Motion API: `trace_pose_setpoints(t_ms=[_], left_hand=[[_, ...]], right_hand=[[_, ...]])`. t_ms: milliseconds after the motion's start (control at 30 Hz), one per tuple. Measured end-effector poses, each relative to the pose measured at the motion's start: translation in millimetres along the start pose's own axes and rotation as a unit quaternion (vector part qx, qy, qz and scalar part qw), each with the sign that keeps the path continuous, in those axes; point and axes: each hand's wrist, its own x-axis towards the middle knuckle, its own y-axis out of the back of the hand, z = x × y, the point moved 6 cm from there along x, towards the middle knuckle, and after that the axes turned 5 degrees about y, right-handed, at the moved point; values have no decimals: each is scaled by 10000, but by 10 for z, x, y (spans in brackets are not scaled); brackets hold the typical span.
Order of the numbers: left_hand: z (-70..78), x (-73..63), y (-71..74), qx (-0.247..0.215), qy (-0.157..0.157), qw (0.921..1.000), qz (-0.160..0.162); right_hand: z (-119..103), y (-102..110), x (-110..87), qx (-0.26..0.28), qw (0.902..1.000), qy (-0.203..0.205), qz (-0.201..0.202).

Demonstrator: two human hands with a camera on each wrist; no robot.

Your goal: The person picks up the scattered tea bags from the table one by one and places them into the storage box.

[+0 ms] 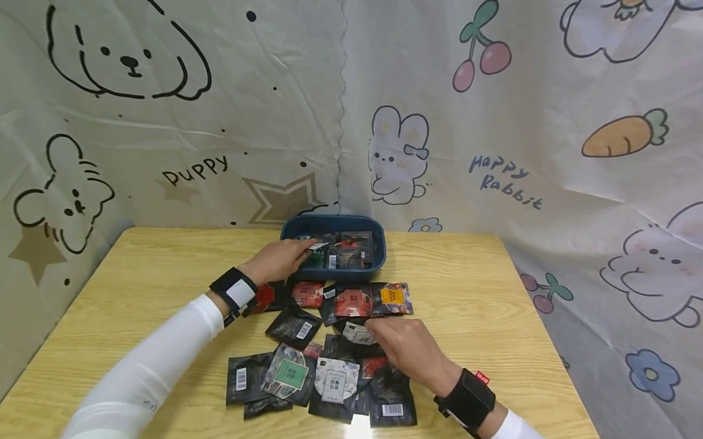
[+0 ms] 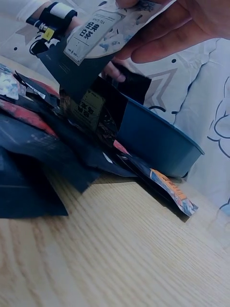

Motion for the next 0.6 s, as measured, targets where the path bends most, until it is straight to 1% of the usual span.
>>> trace_pose_setpoints(t_ms=[100, 167, 233, 300, 367, 400, 433, 467, 533, 600], left_hand=[[-17, -2, -63, 2, 22, 9997, -258], [-5, -55, -68, 57, -50, 9994, -333], [44, -131, -44, 153, -236, 9994, -218], [127, -248, 3, 206, -474, 9987, -16], [245, -405, 47, 121, -776, 9967, 199], [316, -500, 66, 50, -939, 9953, 238], [393, -607, 80, -38, -1098, 9937, 209], [469, -716, 82, -134, -1249, 9920, 116], [618, -938, 67, -292, -1492, 9882, -183], [741, -1155, 27, -352, -1604, 9839, -700]], right_hand=[[20, 41, 0, 12, 10000, -20, 5], [32, 78, 15, 24, 10000, -17, 45], [56, 130, 40, 16, 9999, -7, 130], [96, 197, 74, -16, 9998, -26, 196], [154, 275, 119, -96, 9996, -36, 278], [188, 317, 149, -146, 9994, -63, 300], [225, 359, 180, -184, 9993, -85, 325], [266, 401, 212, -238, 9991, -125, 335], [356, 476, 283, -339, 9985, -204, 374], [450, 531, 367, -416, 9979, -306, 379]])
